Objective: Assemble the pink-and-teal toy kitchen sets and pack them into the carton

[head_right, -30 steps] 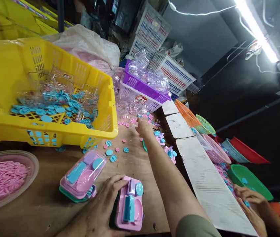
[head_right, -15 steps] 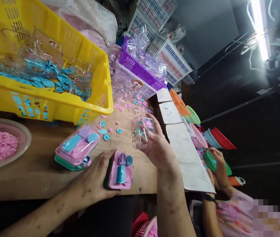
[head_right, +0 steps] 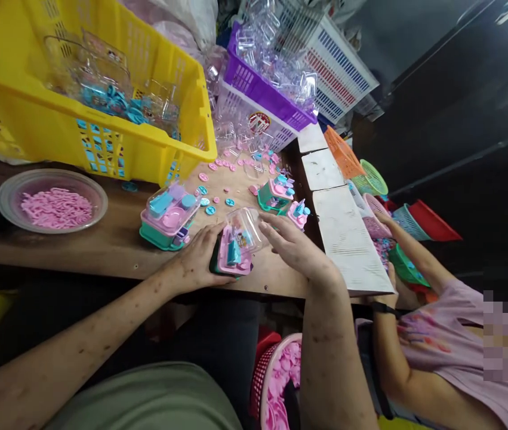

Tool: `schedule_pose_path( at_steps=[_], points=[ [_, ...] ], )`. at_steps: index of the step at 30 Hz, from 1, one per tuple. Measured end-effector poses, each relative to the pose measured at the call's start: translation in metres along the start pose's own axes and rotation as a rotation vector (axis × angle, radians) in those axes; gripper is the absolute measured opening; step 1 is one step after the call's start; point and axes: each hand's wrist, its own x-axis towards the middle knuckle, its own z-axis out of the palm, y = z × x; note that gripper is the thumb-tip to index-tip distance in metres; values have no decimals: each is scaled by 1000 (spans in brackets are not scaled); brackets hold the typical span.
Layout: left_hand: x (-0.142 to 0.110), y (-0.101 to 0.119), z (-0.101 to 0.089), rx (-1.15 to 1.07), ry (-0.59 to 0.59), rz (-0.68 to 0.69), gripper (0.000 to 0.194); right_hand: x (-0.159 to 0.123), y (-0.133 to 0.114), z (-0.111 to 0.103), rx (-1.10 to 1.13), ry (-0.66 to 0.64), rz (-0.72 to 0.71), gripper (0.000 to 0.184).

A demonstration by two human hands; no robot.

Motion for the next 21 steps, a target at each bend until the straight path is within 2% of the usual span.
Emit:
schedule_pose_path(
  at_steps=[2, 5, 8, 10, 13, 15, 17, 19, 21],
  points=[
    [0, 0, 1, 9, 0, 6, 123, -1, 2, 6, -59, 42, 88, 60],
    [-1, 1, 2, 23, -7, 17, 123, 0, -2, 16, -81, 7, 170, 70],
    [-2, 2, 2, 20, -10, 15, 126, 6, -10, 17, -219, 1, 24, 81],
    [-2, 3, 1, 12, -12, 2, 127, 10, -15, 7, -318, 2, -104, 87],
    [-2, 4, -1, -12, -22, -7, 128, 12, -21, -21, -371, -30, -204, 86],
    [-2, 5, -2, -29, -24, -6, 128, 11, -25, -39, -365, -126, -231, 79],
    [-2, 5, -1, -37, -20, 2, 127, 11, -31, -45, -365, -249, -245, 69],
    [-2, 4, 0, -35, -11, 12, 126, 11, -37, -34, -351, -328, -247, 63],
    [-2, 4, 2, -33, -4, 11, 126, 11, -39, -10, -316, -288, -245, 62]
  ],
)
